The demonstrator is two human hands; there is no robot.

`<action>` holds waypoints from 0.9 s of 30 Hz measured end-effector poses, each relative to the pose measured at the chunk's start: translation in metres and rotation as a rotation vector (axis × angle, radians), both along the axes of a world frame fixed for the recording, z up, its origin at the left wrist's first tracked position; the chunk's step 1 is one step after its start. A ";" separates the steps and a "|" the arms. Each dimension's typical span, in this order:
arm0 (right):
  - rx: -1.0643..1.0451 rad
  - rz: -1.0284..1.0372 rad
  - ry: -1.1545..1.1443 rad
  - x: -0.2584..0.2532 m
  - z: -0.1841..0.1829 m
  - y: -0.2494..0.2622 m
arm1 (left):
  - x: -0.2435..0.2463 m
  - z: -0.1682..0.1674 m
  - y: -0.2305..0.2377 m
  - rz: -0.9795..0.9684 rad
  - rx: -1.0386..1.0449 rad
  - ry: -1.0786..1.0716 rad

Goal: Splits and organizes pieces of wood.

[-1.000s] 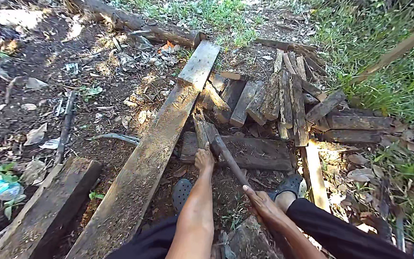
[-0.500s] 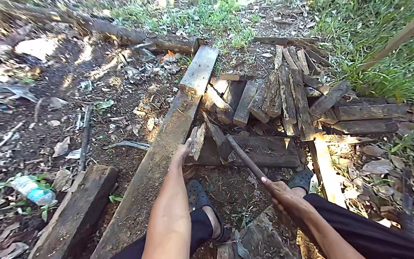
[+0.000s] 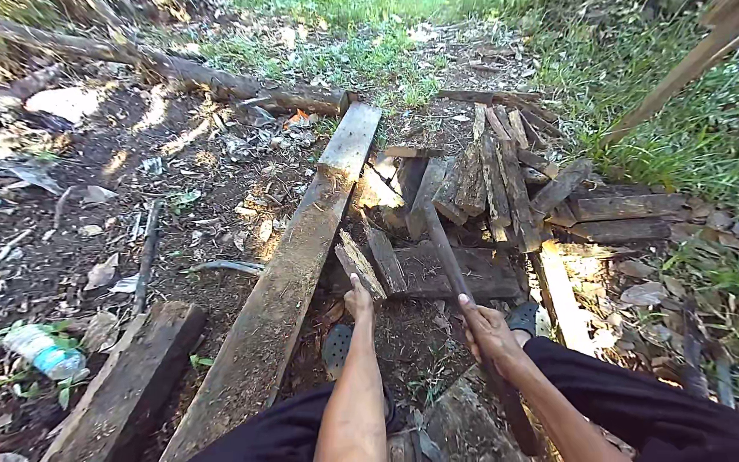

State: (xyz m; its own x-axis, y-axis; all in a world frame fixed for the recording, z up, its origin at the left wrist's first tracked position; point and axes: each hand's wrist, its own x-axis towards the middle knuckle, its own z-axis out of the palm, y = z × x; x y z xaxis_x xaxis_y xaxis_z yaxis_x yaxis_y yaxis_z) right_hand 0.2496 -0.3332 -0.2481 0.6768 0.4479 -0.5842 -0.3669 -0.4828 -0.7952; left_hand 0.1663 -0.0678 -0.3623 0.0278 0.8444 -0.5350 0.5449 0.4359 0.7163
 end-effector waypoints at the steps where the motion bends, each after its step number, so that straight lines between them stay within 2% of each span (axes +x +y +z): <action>1: -0.013 -0.025 0.020 0.000 -0.007 -0.002 | -0.006 -0.002 0.002 -0.056 0.031 0.093; 4: -0.048 -0.117 0.140 -0.002 -0.027 -0.010 | -0.027 -0.012 0.002 -0.192 0.174 0.353; 6: -0.057 -0.198 0.280 -0.003 -0.046 -0.014 | -0.027 -0.008 0.000 -0.212 0.321 0.423; 8: -0.058 -0.278 0.428 -0.002 -0.072 -0.018 | -0.014 0.007 0.000 -0.237 0.531 0.375; 10: -0.088 -0.300 0.453 -0.005 -0.096 -0.023 | 0.010 0.031 -0.002 -0.368 0.602 0.232; 11: -0.125 -0.263 0.408 -0.007 -0.105 -0.027 | 0.024 0.035 -0.004 -0.449 0.587 0.186; 13: -0.265 -0.111 0.278 -0.012 -0.123 -0.032 | 0.054 0.026 -0.010 -0.543 0.515 0.246; 15: -0.503 0.173 0.110 -0.007 -0.136 -0.035 | 0.074 0.007 -0.017 -0.550 0.401 0.358; 17: -0.713 0.488 -0.102 0.010 -0.126 -0.024 | 0.084 -0.012 -0.023 -0.551 0.360 0.430; 19: -0.729 0.553 -0.313 0.036 -0.094 0.009 | 0.088 -0.025 -0.029 -0.562 0.377 0.491; 23: -0.480 0.539 -0.653 0.116 -0.030 0.125 | 0.090 -0.037 -0.032 -0.582 0.423 0.576; 27: -0.326 0.423 -0.964 0.172 -0.023 0.250 | 0.084 -0.029 -0.028 -0.481 0.385 0.473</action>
